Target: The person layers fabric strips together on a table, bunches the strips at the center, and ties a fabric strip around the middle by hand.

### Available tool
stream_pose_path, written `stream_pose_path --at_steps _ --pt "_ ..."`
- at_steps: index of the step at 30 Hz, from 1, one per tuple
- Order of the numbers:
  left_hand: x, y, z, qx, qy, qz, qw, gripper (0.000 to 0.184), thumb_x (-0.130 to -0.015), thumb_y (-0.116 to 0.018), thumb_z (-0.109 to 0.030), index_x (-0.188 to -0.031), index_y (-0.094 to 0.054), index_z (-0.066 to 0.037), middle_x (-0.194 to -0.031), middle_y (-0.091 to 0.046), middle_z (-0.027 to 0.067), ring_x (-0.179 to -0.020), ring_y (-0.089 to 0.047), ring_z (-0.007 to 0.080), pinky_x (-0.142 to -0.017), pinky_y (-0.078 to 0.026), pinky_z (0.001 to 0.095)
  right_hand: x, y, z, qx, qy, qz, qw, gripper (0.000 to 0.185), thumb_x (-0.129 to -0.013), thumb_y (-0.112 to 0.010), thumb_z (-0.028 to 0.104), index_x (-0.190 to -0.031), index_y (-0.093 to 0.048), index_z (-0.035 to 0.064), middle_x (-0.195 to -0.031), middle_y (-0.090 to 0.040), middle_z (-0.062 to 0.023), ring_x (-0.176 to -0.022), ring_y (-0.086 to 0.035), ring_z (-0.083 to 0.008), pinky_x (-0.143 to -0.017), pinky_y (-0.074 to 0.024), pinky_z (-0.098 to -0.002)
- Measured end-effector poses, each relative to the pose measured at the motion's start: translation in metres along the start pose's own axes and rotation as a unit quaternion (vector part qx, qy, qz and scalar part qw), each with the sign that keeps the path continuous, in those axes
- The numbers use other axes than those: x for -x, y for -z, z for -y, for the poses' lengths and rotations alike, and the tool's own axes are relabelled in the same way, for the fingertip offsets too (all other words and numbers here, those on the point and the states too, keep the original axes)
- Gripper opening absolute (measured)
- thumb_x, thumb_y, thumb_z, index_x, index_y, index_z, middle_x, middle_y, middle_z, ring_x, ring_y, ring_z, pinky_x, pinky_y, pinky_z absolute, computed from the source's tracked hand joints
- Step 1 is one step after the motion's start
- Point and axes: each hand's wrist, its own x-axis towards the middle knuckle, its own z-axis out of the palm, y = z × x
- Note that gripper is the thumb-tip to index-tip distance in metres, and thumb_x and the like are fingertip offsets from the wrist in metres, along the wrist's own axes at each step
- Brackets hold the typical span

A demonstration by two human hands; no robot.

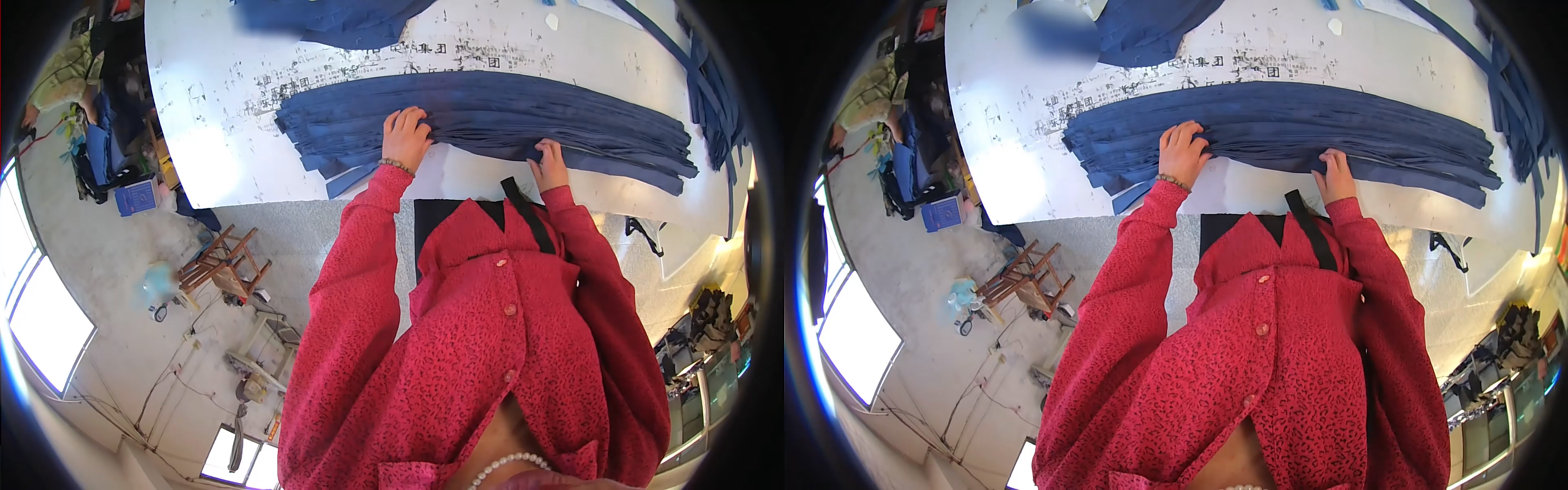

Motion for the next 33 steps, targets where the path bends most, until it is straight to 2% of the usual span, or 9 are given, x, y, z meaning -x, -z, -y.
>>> stream_pose_path --at_steps 3,9,12,16,18,21,28,30,33 --pt "0.009 -0.007 0.003 0.029 -0.012 -0.024 0.999 0.025 -0.063 -0.073 -0.011 -0.084 -0.061 -0.010 -0.102 -0.054 0.0030 -0.099 -0.053 0.0218 -0.084 -0.041 0.0377 0.000 -0.001 -0.002 -0.004 -0.008 0.004 1.000 0.033 -0.075 -0.068 0.006 -0.102 -0.050 0.0007 -0.111 -0.048 -0.0132 -0.102 -0.052 -0.0330 -0.084 -0.0445 -0.0349" --pt "0.029 -0.021 0.007 0.058 -0.016 0.000 0.998 0.027 -0.066 -0.071 -0.009 -0.090 -0.061 -0.010 -0.099 -0.055 0.0039 -0.086 -0.056 0.0242 -0.071 -0.045 0.0360 0.000 -0.001 -0.002 0.006 0.006 -0.002 1.000 0.033 -0.074 -0.068 0.006 -0.102 -0.050 0.0008 -0.110 -0.048 -0.0135 -0.102 -0.052 -0.0331 -0.084 -0.0447 -0.0347" --pt "0.025 -0.014 0.000 0.077 0.074 0.051 0.993 0.027 -0.068 -0.071 -0.009 -0.093 -0.060 -0.008 -0.104 -0.054 0.0067 -0.086 -0.057 0.0269 -0.074 -0.046 0.0363 -0.001 0.000 -0.001 0.001 -0.001 0.002 1.000 0.034 -0.074 -0.068 0.007 -0.102 -0.050 0.0008 -0.110 -0.048 -0.0134 -0.101 -0.052 -0.0328 -0.084 -0.0448 -0.0346" --pt "0.014 -0.004 0.004 0.094 0.054 0.001 0.994 0.028 -0.068 -0.071 -0.010 -0.092 -0.059 -0.006 -0.114 -0.050 0.0084 -0.087 -0.057 0.0288 -0.075 -0.047 0.0384 -0.001 0.000 0.000 0.005 0.005 -0.003 1.000 0.034 -0.074 -0.069 0.006 -0.102 -0.050 0.0007 -0.110 -0.048 -0.0133 -0.101 -0.052 -0.0326 -0.084 -0.0449 -0.0347" --pt "0.010 0.001 0.003 0.108 0.098 0.069 0.987 0.025 -0.070 -0.071 -0.010 -0.091 -0.060 -0.003 -0.123 -0.047 0.0102 -0.093 -0.057 0.0294 -0.079 -0.047 0.0366 -0.001 0.000 -0.001 0.006 -0.001 -0.001 1.000 0.034 -0.073 -0.069 0.006 -0.102 -0.050 0.0006 -0.109 -0.048 -0.0131 -0.100 -0.052 -0.0327 -0.083 -0.0450 -0.0348" --pt "0.010 -0.002 0.007 0.107 0.078 0.061 0.989 0.023 -0.070 -0.071 -0.010 -0.090 -0.061 -0.004 -0.126 -0.047 0.0095 -0.094 -0.057 0.0304 -0.078 -0.047 0.0374 -0.001 -0.001 -0.002 0.002 0.003 -0.003 1.000 0.034 -0.073 -0.069 0.006 -0.101 -0.050 0.0007 -0.109 -0.048 -0.0130 -0.100 -0.052 -0.0326 -0.083 -0.0450 -0.0349" --pt "0.018 -0.004 0.003 0.083 0.045 0.020 0.995 0.024 -0.068 -0.071 -0.010 -0.090 -0.061 -0.007 -0.115 -0.052 0.0060 -0.095 -0.055 0.0263 -0.078 -0.046 0.0370 -0.001 0.000 -0.002 0.001 0.000 0.000 1.000 0.033 -0.074 -0.068 0.007 -0.101 -0.051 0.0008 -0.109 -0.048 -0.0133 -0.101 -0.052 -0.0329 -0.083 -0.0450 -0.0353" --pt "0.022 0.000 -0.003 -0.022 -0.001 -0.033 0.999 0.024 -0.066 -0.071 -0.010 -0.088 -0.061 -0.011 -0.106 -0.055 0.0018 -0.094 -0.055 0.0233 -0.078 -0.043 0.0361 -0.002 -0.001 -0.003 0.003 0.011 -0.005 1.000 0.033 -0.074 -0.068 0.007 -0.101 -0.051 0.0008 -0.110 -0.048 -0.0138 -0.101 -0.052 -0.0334 -0.083 -0.0449 -0.0354" --pt "0.027 0.000 -0.008 -0.046 -0.019 -0.065 0.997 0.030 -0.065 -0.071 -0.010 -0.092 -0.060 -0.014 -0.102 -0.056 -0.0007 -0.092 -0.056 0.0227 -0.078 -0.042 0.0354 0.000 -0.001 -0.002 0.002 0.007 -0.001 1.000 0.033 -0.074 -0.068 0.007 -0.101 -0.051 0.0009 -0.110 -0.048 -0.0142 -0.101 -0.052 -0.0338 -0.084 -0.0447 -0.0353"
